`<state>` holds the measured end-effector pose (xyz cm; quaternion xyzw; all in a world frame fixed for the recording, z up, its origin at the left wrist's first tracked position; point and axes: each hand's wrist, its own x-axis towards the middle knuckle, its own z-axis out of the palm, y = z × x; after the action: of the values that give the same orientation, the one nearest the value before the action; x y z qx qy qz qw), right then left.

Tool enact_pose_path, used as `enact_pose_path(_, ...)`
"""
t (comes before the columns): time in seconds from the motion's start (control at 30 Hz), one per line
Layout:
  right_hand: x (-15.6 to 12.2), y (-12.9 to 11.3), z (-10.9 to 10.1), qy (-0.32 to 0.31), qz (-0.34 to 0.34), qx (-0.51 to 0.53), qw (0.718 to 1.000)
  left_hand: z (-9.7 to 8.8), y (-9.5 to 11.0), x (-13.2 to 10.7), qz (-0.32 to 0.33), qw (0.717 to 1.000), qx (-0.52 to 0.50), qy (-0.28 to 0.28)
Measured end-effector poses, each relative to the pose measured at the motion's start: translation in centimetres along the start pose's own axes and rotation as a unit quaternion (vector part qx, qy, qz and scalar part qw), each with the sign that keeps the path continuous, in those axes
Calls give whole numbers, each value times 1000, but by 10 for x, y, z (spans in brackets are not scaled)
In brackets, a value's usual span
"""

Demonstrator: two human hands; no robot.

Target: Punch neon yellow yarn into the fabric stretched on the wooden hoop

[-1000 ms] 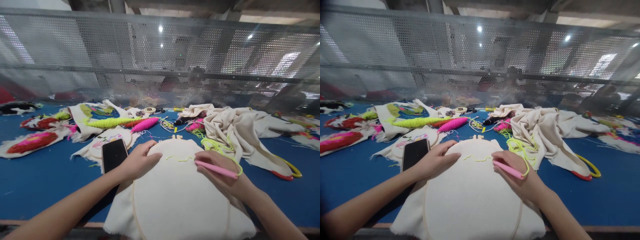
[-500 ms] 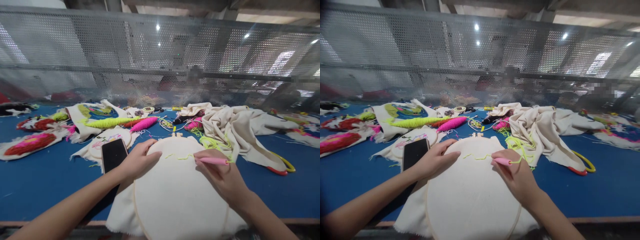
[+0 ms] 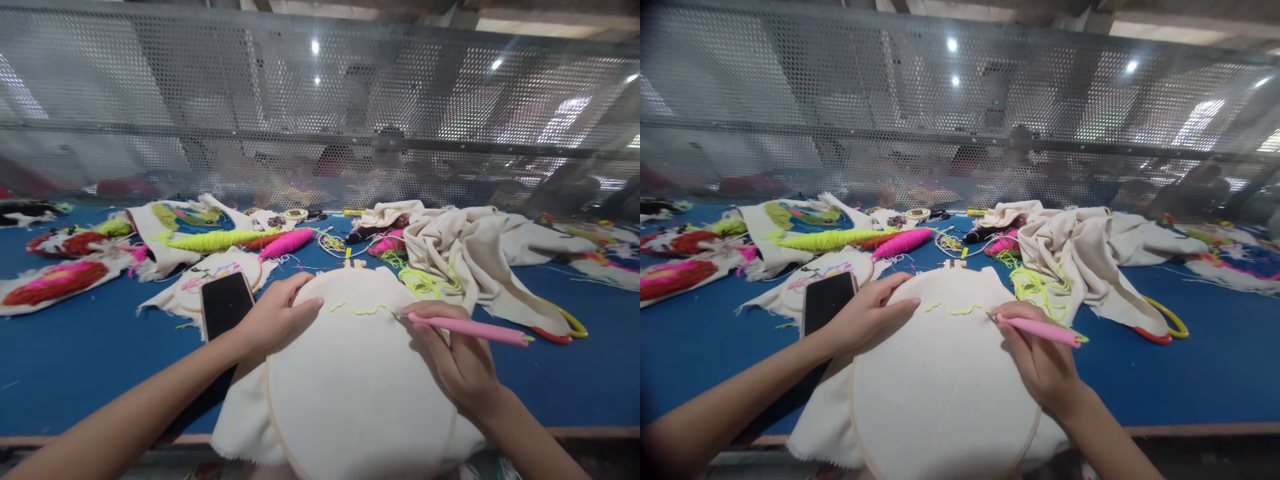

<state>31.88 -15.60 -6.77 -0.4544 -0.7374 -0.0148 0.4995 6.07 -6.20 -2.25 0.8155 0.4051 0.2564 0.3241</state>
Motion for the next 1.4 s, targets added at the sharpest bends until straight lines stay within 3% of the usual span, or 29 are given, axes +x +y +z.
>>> enact_pose_path(0.47,-3,3,0,18,-28,-3,999,1,0,0,-5,1000,-1,-5)
enact_pose_path(0.7,10,-8,-4,-58,-63,-100,991,-3,6,-2,24,999,28,11)
enact_pose_path(0.83,9,-10,-2,-68,-56,-76,993,0,3,-2,11,1000,10,9)
enact_pose_path(1.1,-9,-23,0,-27,-16,-138,990,1,2,0,-9,1000,5,5)
enact_pose_path(1.3,-14,-37,1,-7,9,-122,992,2,2,-1,-18,1000,1,6)
enact_pose_path(1.4,-18,-32,4,19,-17,-120,992,2,2,-1,-15,1000,7,7)
